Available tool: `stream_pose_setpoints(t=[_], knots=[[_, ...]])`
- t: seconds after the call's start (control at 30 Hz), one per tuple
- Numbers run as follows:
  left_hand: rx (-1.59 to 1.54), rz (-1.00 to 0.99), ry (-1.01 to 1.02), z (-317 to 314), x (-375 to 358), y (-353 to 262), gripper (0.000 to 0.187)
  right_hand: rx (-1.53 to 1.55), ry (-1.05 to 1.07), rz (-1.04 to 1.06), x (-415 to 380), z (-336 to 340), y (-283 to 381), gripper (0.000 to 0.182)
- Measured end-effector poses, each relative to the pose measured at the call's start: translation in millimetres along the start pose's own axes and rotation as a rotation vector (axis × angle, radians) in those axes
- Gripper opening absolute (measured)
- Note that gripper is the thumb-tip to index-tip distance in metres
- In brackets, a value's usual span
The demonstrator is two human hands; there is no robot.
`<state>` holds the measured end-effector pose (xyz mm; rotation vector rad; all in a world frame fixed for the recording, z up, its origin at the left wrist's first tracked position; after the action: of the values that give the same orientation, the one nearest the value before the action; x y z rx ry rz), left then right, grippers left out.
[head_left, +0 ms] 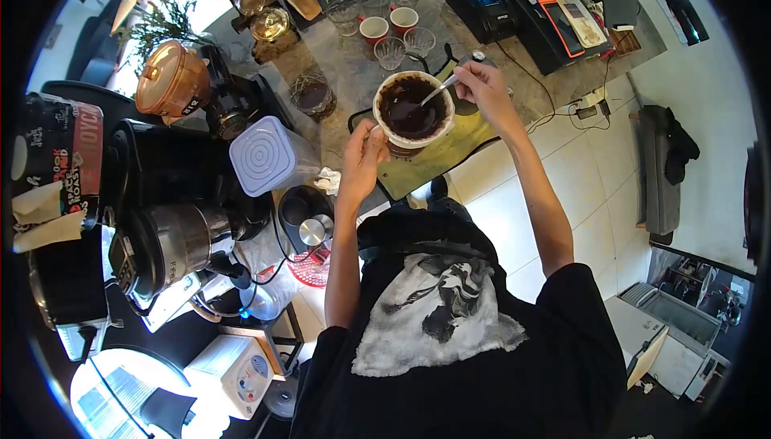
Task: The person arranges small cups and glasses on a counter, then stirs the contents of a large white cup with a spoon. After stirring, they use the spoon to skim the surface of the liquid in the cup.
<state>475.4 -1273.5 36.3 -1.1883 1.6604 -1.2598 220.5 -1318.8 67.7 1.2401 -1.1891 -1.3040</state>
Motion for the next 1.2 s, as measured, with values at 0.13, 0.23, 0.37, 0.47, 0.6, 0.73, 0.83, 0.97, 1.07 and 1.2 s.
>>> stream_pose_setpoints(t=[0.13, 0.23, 0.37, 0.47, 0.6, 0.73, 0.83, 0.97, 1.07, 1.2], knots=[[-0.023, 0.002, -0.011, 2.1, -1.8, -2.5, 0.025, 0.035, 0.062, -0.02, -0.1, 2.5, -1.1, 0.026], [0.0, -0.02, -0.005, -6.1, 3.2, 16.0, 0.025, 0.128, 0.045, -0.004, 3.1, 17.4, -19.2, 0.025], [0.032, -0.082, -0.044, -1.4, 2.6, 27.9, 0.025, 0.079, 0.004, 0.052, -2.6, 14.7, -1.1, 0.025], [0.05, -0.111, -0.085, -14.7, 8.4, 47.1, 0.026, 0.06, 0.009, 0.087, -2.9, 34.2, -2.7, 0.024], [0.024, -0.122, -0.093, -12.7, 8.8, 53.1, 0.028, -0.072, -0.022, 0.14, -9.4, 31.1, 14.1, 0.024], [-0.015, -0.089, -0.111, -26.4, 14.1, 80.9, 0.028, -0.133, 0.005, 0.175, -9.6, 50.3, -3.8, 0.024], [0.001, -0.083, -0.128, -29.9, 11.4, 79.9, 0.029, -0.217, -0.016, 0.233, -13.3, 45.4, -0.9, 0.024], [0.003, -0.105, -0.158, -31.3, 10.6, 86.1, 0.03, -0.445, -0.023, 0.309, -22.8, 38.1, 11.8, 0.021], [-0.006, -0.115, -0.171, -31.2, 8.9, 90.3, 0.031, -0.651, 0.01, 0.418, -29.1, 33.7, 21.7, 0.018], [0.008, -0.121, -0.187, -31.4, 9.4, 91.1, 0.032, -0.721, 0.062, 0.583, -27.1, 26.5, 10.0, 0.015]])
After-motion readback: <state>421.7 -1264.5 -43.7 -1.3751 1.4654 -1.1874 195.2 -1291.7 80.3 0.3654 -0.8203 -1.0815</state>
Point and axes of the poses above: each hand's wrist, its own x-axis towards the middle knuckle, its own z-axis out of the back of the hand, y = z × x, the point moved 1 cm from there along x, towards the middle knuckle, and after that the axes turned 5 degrees about -x, right-handed, at the moved point
